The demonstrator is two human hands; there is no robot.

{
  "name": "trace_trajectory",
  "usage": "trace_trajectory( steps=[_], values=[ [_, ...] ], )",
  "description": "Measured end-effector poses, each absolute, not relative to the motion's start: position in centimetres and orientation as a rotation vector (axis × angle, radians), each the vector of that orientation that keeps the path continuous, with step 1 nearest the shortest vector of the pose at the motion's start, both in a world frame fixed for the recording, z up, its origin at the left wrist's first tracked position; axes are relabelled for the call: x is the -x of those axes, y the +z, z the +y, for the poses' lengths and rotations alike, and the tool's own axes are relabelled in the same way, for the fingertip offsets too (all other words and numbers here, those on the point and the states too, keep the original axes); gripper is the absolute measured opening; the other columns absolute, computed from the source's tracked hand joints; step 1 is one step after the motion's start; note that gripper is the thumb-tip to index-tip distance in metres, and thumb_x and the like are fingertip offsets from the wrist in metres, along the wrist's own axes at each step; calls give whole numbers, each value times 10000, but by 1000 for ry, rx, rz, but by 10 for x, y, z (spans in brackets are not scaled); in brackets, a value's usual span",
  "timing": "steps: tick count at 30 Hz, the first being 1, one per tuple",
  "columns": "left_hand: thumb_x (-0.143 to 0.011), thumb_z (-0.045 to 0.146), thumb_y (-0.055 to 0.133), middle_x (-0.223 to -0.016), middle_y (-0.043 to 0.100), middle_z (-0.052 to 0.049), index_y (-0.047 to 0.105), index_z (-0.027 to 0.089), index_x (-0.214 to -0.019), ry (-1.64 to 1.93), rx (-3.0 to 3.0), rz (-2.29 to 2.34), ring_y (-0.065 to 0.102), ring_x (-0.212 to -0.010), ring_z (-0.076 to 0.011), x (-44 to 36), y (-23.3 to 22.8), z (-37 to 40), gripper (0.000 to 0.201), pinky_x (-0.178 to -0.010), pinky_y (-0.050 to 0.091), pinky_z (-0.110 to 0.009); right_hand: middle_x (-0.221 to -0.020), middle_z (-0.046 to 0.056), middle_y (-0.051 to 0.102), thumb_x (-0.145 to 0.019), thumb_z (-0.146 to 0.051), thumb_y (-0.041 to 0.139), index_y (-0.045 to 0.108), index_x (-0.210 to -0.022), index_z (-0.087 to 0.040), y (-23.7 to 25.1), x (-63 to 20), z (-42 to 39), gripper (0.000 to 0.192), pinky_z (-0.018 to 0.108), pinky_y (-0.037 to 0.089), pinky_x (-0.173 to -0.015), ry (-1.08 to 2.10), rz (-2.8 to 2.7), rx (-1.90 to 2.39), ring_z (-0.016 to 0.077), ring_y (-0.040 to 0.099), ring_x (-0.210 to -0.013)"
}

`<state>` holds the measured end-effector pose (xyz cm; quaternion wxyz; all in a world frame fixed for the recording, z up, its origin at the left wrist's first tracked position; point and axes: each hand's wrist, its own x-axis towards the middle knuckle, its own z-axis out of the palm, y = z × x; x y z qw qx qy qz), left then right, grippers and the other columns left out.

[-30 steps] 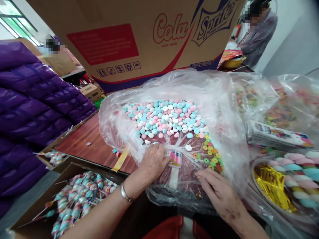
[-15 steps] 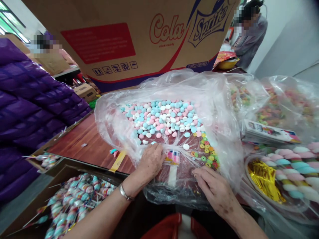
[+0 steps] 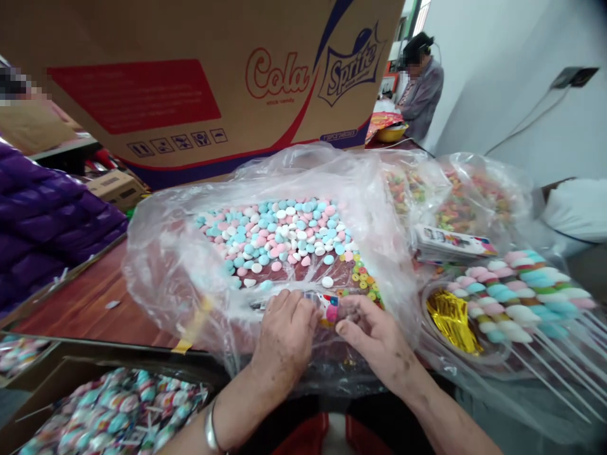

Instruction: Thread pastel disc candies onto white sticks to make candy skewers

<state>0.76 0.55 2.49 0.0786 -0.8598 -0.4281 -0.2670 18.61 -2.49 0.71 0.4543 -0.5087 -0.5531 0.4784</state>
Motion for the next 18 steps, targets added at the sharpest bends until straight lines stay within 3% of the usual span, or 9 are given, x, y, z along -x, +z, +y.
trace_trajectory(
  steps=[3,5,6,8,10,13,15,18],
  values=[
    [-955,161,459,-712,576,-57,537,192,-774,-893,2580,-1232,514,-688,-228,-20,22,2,199,-635,433,-363,-817,14,650,-866,-378,592,635,-944,-177,10,-182,-18,220,260,492,-687,1256,-1243,1191,150,585,-748],
    [-944,167,489,-841,615,-96,548,167,-912,-1016,2583,-1210,550,-787,-251,-23,23,3,67,-702,465,-394,-794,5,632,-872,-359,569,637,-894,-178,10,-186,-14,195,258,472,-681,1190,-1245,1217,146,565,-734],
    [-933,167,509,-966,625,-141,538,139,-1030,-1077,2580,-1188,564,-898,-279,-24,26,5,105,-781,476,-430,-773,-4,619,-872,-345,563,636,-875,-180,11,-190,-13,180,252,461,-668,1152,-1269,1242,141,553,-716],
    [-901,157,555,-1231,556,-234,443,79,-1259,-1121,2614,-1114,494,-1167,-343,-23,35,11,382,-976,407,-523,-747,-17,597,-869,-305,552,635,-852,-187,16,-198,-13,145,240,440,-643,1109,-1360,1262,132,532,-689],
    [-872,160,592,-1266,560,-212,451,100,-1274,-986,2824,-1034,449,-1245,-352,-21,48,18,430,-1062,320,-555,-733,-25,580,-865,-269,544,633,-828,-191,21,-207,-13,124,233,423,-631,1092,-1472,1250,125,515,-675],
    [-884,176,581,-896,652,-46,599,187,-931,-711,3247,-1199,589,-908,-235,-20,63,27,52,-861,458,-385,-753,-22,584,-862,-249,549,645,-844,-194,26,-216,-13,112,235,417,-641,1074,-1534,1251,124,509,-681],
    [-895,191,561,-721,601,18,591,195,-778,-595,3438,-1457,554,-695,-160,-21,66,32,121,-663,440,-273,-771,-18,599,-862,-268,566,652,-873,-193,28,-220,-13,115,239,422,-644,1151,-1498,1229,126,519,-687],
    [-900,265,555,-661,557,48,579,190,-743,-608,3612,-1710,502,-618,-124,-23,63,37,175,-577,385,-228,-767,-19,598,-865,-296,588,651,-868,-186,29,-223,-12,127,236,422,-656,1239,-1483,1175,126,521,-704]
  ],
)
